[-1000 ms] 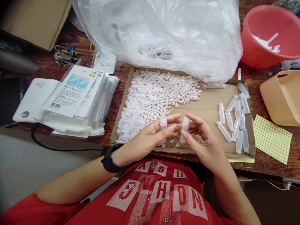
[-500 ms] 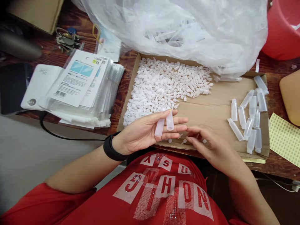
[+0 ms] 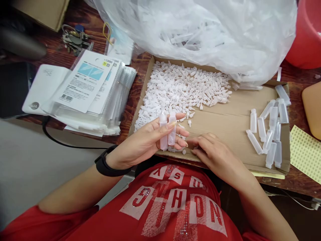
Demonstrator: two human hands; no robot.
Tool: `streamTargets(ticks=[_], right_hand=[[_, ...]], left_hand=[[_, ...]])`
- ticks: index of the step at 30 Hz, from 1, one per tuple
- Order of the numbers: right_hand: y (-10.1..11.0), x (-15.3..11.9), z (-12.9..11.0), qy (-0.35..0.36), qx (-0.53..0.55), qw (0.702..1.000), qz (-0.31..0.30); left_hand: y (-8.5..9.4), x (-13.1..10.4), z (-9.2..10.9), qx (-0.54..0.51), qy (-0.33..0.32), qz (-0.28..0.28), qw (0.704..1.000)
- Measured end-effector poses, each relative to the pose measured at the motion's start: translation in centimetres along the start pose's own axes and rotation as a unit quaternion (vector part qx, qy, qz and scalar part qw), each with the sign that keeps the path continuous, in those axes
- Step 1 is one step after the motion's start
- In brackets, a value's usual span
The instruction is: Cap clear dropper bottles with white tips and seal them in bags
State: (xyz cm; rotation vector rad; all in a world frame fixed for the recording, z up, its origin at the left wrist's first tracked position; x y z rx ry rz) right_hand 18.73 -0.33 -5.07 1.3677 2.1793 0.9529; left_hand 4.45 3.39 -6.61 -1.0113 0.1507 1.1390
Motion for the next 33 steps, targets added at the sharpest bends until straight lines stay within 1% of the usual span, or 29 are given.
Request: streamTargets(ticks=[3,6,8,9,11,13,14,15,17,21,23,25,28,31,33], right_hand=[[-0.1,-0.3,0.0,-0.008,0.007,1.0,0.01],[0.2,-0.4,0.3,-0.021,0.013,0.999,0.032],[1.1,-0.5,0.5,-0.041,0.037,0.996,0.066],[1.8,-0.6,0.6,-0.054,0.061,0.992,0.095],[3.9,-0.9,0.7,-0.08,0.136,0.971,0.177],[5.5,-1.3,0.5,-0.095,0.221,0.939,0.247],[6.0,-1.5,0.3,-0.095,0.251,0.926,0.265],[6.3,-1.6,-0.1,-0.093,0.268,0.919,0.274],[6.5,-1.7,-0.8,-0.081,0.259,0.924,0.271],[7.2,-1.9,-2.5,-0.029,0.195,0.951,0.238],[7.3,-2.1,-3.7,0.011,0.162,0.965,0.204],[7.5,-2.3,-4.5,0.036,0.134,0.972,0.189],[7.7,-2.8,-4.8,0.054,0.138,0.966,0.212],[7.0,-3.1,-5.1,0.076,0.174,0.956,0.225],[6.7,-3.3,-5.3,0.084,0.171,0.952,0.24]], left_hand=[[-0.4,-0.3,-0.4,0.065,-0.016,-0.033,0.997],[-0.8,-0.7,-0.5,0.152,-0.036,-0.048,0.987],[-0.9,-1.1,-0.5,0.217,-0.043,-0.051,0.974],[-1.0,-1.3,-0.5,0.252,-0.046,-0.049,0.965],[-1.1,-1.7,-0.2,0.322,-0.06,-0.044,0.944],[-1.4,-2.1,0.2,0.382,-0.086,-0.045,0.919],[-1.7,-2.2,0.4,0.407,-0.102,-0.048,0.906],[-1.9,-2.3,0.5,0.43,-0.117,-0.051,0.894],[-2.4,-2.4,0.7,0.462,-0.145,-0.058,0.873],[-2.8,-2.7,0.7,0.5,-0.199,-0.07,0.84],[-3.1,-2.9,0.9,0.512,-0.24,-0.086,0.82],[-3.5,-3.4,1.2,0.514,-0.291,-0.107,0.8],[-3.9,-4.2,1.4,0.512,-0.342,-0.132,0.777],[-3.7,-4.7,1.0,0.524,-0.358,-0.138,0.76],[-3.4,-4.8,0.7,0.537,-0.367,-0.13,0.748]])
Point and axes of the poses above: each hand's wrist, its own x-axis towards the middle knuckle, its own y-axis out of the back of the hand, z = x × y, the point moved 9 cm from there along x, towards the middle knuckle, and after that the axes turned 12 degrees about z, right-handed, at the moved point
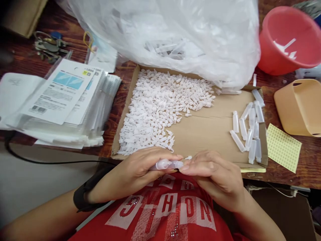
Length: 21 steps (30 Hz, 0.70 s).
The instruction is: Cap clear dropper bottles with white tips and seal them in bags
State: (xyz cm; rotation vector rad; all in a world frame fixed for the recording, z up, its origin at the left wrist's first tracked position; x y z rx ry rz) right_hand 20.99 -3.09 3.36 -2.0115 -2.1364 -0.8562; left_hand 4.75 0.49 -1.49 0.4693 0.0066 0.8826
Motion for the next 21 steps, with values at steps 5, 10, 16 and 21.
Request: streamTargets(ticks=[5,10,16,21], right_hand=[[-0.1,-0.2,-0.3,0.0,-0.023,0.999,0.026],[1.2,-0.2,2.9,-0.138,0.042,0.983,0.11],[0.4,-1.0,3.5,-0.14,0.073,0.983,0.098],[-0.4,-1.3,5.0,-0.179,0.082,0.977,0.084]], left_hand=[[-0.5,0.2,0.0,-0.025,0.02,-0.006,0.999],[-1.6,1.0,-0.3,-0.086,0.135,-0.039,0.986],[-1.6,1.1,0.0,-0.108,0.108,-0.03,0.988],[-2.2,1.2,-1.3,-0.119,0.15,-0.027,0.981]])
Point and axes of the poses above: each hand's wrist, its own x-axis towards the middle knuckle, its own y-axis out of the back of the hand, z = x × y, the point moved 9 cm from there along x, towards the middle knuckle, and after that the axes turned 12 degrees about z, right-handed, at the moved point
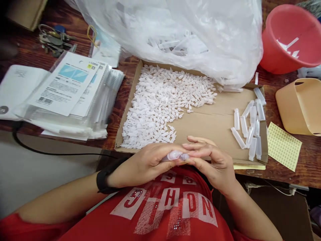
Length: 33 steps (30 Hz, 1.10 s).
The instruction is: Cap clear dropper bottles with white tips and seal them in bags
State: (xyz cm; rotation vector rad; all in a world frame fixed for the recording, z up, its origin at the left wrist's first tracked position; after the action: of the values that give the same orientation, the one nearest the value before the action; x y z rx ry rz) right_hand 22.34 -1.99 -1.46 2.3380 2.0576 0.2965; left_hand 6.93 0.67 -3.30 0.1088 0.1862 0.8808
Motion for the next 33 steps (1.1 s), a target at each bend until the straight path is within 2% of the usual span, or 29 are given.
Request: streamTargets(ticks=[2,3,6,9,11,15,19,22,24,26,29,31,33], right_hand=[[0.2,1.1,1.0,-0.036,-0.035,0.999,0.007],[0.3,1.7,1.5,-0.056,-0.057,0.997,0.006],[0.4,3.7,2.0,-0.091,-0.104,0.99,-0.01],[0.8,4.8,1.5,-0.085,-0.133,0.987,-0.016],[1.0,5.0,1.3,-0.079,-0.144,0.986,-0.01],[1.3,4.6,1.8,-0.083,-0.156,0.984,0.004],[1.6,4.5,2.1,-0.084,-0.158,0.984,0.016],[2.1,5.8,1.3,-0.063,-0.175,0.982,0.035],[2.0,7.8,-0.2,-0.005,-0.22,0.974,0.05],[0.7,10.6,-2.5,0.099,-0.284,0.953,0.047],[-2.9,15.8,-4.7,0.246,-0.358,0.901,0.014],[-5.0,20.2,-4.1,0.277,-0.39,0.878,-0.007],[-6.4,24.9,-2.0,0.269,-0.442,0.856,-0.025]], left_hand=[[-0.4,0.6,-1.3,-0.082,0.084,0.002,0.993],[-0.8,0.8,-1.7,-0.151,0.127,-0.004,0.98],[-1.8,1.5,-2.1,-0.374,0.216,-0.022,0.902],[-1.8,1.9,-2.0,-0.505,0.264,-0.019,0.821],[-1.6,2.0,-2.1,-0.555,0.283,-0.007,0.782],[-1.3,2.0,-2.7,-0.603,0.298,0.031,0.739],[-0.9,1.8,-2.8,-0.613,0.289,0.042,0.734],[-0.1,1.6,-3.0,-0.593,0.283,0.062,0.751],[0.6,1.5,-3.3,-0.569,0.27,0.088,0.772],[1.3,1.3,-3.5,-0.544,0.252,0.112,0.793],[1.8,1.1,-3.5,-0.51,0.227,0.113,0.822],[1.8,0.8,-3.2,-0.491,0.207,0.095,0.841],[2.0,0.5,-2.8,-0.468,0.189,0.086,0.859]])
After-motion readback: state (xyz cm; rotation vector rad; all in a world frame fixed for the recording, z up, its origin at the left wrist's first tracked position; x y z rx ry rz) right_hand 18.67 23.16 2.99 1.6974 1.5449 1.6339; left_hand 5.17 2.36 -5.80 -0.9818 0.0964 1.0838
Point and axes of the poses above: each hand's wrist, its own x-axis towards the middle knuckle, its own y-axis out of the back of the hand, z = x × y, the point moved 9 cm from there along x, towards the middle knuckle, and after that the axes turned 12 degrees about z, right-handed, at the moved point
